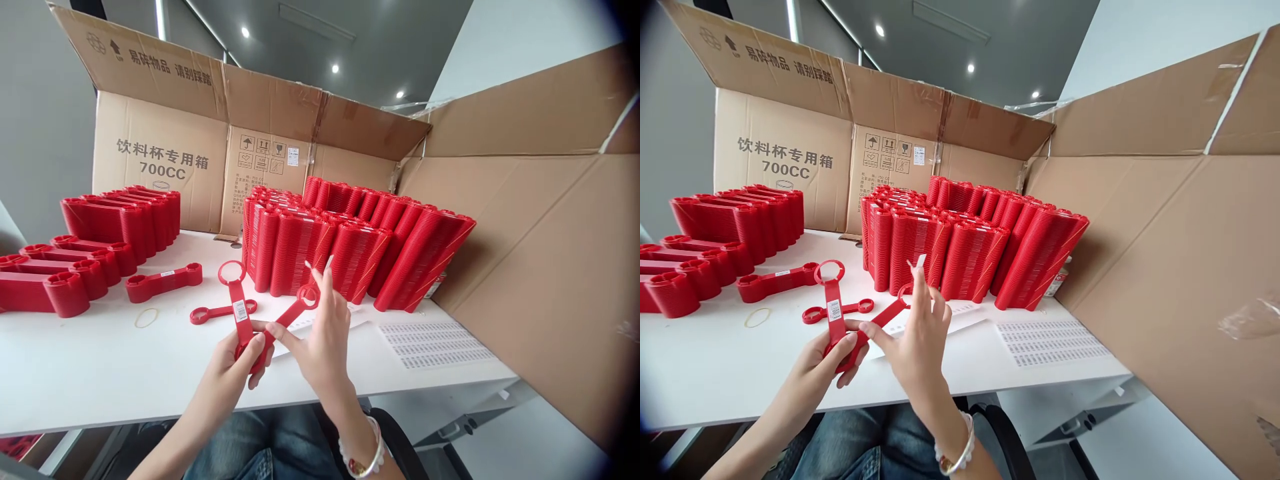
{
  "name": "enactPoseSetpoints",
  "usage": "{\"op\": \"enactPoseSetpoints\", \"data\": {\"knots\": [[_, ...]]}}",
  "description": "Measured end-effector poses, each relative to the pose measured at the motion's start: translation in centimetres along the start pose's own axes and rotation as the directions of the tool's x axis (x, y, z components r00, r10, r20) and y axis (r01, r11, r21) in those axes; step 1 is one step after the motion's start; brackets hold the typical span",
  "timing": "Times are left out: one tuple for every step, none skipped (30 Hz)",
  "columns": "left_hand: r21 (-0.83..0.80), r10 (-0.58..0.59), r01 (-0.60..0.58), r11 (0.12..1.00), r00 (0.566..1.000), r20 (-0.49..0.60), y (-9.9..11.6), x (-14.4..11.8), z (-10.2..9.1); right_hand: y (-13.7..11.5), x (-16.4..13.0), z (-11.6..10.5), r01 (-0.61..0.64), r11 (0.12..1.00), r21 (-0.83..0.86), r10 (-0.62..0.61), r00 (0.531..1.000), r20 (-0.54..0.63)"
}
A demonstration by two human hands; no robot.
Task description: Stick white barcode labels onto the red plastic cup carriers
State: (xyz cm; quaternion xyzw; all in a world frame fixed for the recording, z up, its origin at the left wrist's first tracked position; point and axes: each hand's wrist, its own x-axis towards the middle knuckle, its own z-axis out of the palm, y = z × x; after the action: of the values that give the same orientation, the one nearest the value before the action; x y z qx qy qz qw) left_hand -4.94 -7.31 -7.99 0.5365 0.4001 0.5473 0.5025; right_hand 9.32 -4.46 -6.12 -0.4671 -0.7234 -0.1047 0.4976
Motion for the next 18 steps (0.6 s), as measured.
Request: {"op": "enactPoseSetpoints", "data": {"knots": [[-0.009,-0.002,0.002,1.000,1.000,0.006,0.0,0.1,0.0,0.3,0.1,-0.1,-0.018,1.000,0.023,0.018,1.000,0.015],[-0.017,-0.009,0.009,1.000,1.000,0.010,-0.1,0.1,0.1,0.5,0.2,-0.1,-0.031,0.998,0.054,0.030,0.999,0.018],[-0.024,-0.020,0.020,1.000,1.000,0.009,-0.2,0.2,0.1,0.5,0.3,-0.2,-0.033,0.996,0.083,0.033,0.999,0.002],[-0.029,-0.036,0.036,0.999,0.999,0.010,-0.4,0.2,0.2,0.4,0.3,-0.2,-0.021,0.994,0.105,0.025,0.999,-0.035],[-0.034,-0.053,0.053,0.998,0.999,0.014,-0.7,0.2,0.2,0.3,0.3,-0.3,-0.001,0.992,0.125,0.011,0.996,-0.087],[-0.041,-0.068,0.069,0.997,0.997,0.020,-0.9,0.2,0.3,0.1,0.2,-0.5,0.022,0.987,0.158,-0.001,0.991,-0.134],[-0.051,-0.082,0.084,0.995,0.996,0.027,-1.2,0.2,0.4,-0.2,0.2,-0.7,0.036,0.977,0.211,-0.002,0.987,-0.159],[-0.065,-0.094,0.097,0.993,0.995,0.038,-1.4,0.2,0.4,-0.5,0.3,-0.9,0.031,0.958,0.284,0.012,0.989,-0.148],[-0.083,-0.105,0.109,0.991,0.993,0.048,-1.6,0.2,0.4,-0.7,0.4,-1.2,0.002,0.931,0.365,0.038,0.994,-0.102],[-0.103,-0.113,0.119,0.988,0.992,0.057,-1.6,0.1,0.4,-0.8,0.5,-1.5,-0.048,0.898,0.437,0.068,0.997,-0.029],[-0.122,-0.119,0.126,0.985,0.991,0.063,-1.6,0.1,0.4,-0.9,0.7,-1.8,-0.109,0.867,0.487,0.096,0.994,0.053],[-0.138,-0.123,0.131,0.982,0.990,0.067,-1.6,0.1,0.5,-0.9,0.9,-2.0,-0.169,0.844,0.509,0.119,0.984,0.129],[-0.149,-0.125,0.134,0.980,0.990,0.069,-1.6,0.2,0.5,-0.9,1.1,-2.2,-0.216,0.831,0.512,0.136,0.972,0.189],[-0.157,-0.126,0.135,0.978,0.990,0.067,-1.5,0.2,0.5,-0.8,1.3,-2.3,-0.246,0.826,0.506,0.146,0.962,0.230],[-0.162,-0.126,0.135,0.978,0.990,0.065,-1.4,0.3,0.5,-0.8,1.4,-2.3,-0.262,0.826,0.499,0.149,0.955,0.256],[-0.168,-0.126,0.135,0.976,0.990,0.062,-1.4,0.3,0.5,-0.7,1.5,-2.3,-0.270,0.828,0.491,0.148,0.951,0.273],[-0.178,-0.128,0.137,0.974,0.990,0.060,-1.4,0.4,0.5,-0.6,1.6,-2.3,-0.270,0.831,0.486,0.142,0.948,0.284],[-0.191,-0.132,0.141,0.971,0.990,0.058,-1.4,0.4,0.6,-0.6,1.6,-2.3,-0.267,0.833,0.484,0.135,0.947,0.290]]}}
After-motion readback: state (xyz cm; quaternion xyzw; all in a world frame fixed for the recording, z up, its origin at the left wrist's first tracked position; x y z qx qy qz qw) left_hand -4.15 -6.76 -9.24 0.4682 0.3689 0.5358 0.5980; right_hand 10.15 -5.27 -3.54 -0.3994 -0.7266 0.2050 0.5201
